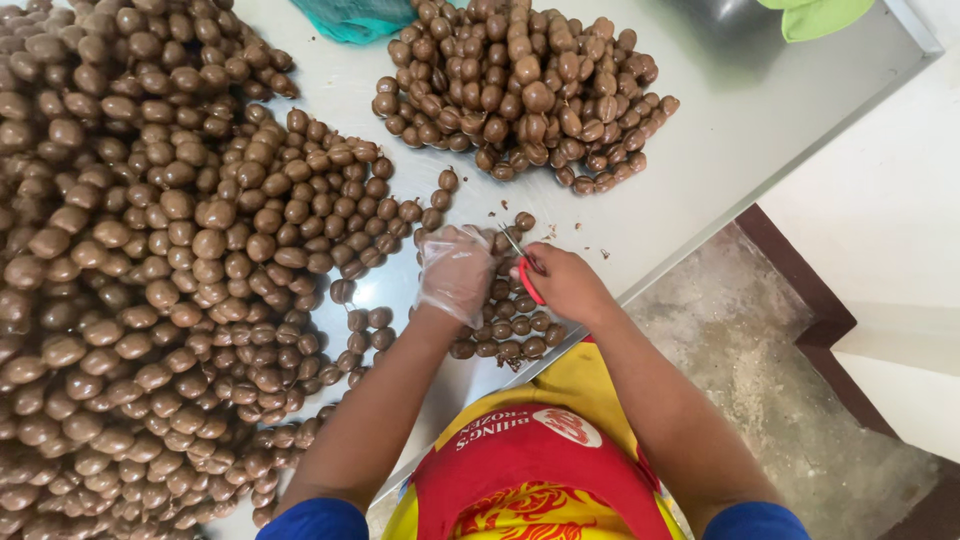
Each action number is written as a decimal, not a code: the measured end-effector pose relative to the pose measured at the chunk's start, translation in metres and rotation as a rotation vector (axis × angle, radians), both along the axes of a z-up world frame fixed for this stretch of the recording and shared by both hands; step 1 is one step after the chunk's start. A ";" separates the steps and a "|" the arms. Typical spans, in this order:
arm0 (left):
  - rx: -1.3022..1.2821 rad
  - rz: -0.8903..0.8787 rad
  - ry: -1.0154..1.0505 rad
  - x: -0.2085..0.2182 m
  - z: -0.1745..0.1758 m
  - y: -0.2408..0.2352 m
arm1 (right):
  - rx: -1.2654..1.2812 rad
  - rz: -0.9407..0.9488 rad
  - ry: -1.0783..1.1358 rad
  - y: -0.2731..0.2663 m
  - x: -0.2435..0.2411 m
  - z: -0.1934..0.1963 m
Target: The person separates individual small brown food items from long chains using scissors and arranges them into groups on a metal table.
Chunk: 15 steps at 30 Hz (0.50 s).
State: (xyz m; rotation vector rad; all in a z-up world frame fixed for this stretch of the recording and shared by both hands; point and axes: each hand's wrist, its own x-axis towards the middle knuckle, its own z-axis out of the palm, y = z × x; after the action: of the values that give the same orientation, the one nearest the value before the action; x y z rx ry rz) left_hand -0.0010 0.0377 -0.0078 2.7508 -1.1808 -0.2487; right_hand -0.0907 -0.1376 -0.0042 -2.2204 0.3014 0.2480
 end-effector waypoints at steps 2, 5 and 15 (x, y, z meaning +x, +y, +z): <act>0.025 0.027 0.043 -0.008 0.003 -0.003 | 0.179 -0.052 0.142 -0.007 -0.005 -0.001; -0.103 0.092 0.038 -0.027 0.004 -0.011 | 0.394 -0.175 0.318 -0.015 -0.010 -0.001; -0.377 0.322 -0.036 0.040 0.008 0.018 | 0.414 -0.283 0.337 -0.025 -0.027 -0.006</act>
State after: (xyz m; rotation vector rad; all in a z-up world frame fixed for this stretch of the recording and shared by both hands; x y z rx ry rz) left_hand 0.0388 0.0560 0.0002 2.5594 -0.6869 0.0559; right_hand -0.1177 -0.1623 -0.0098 -1.6998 0.6772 0.4836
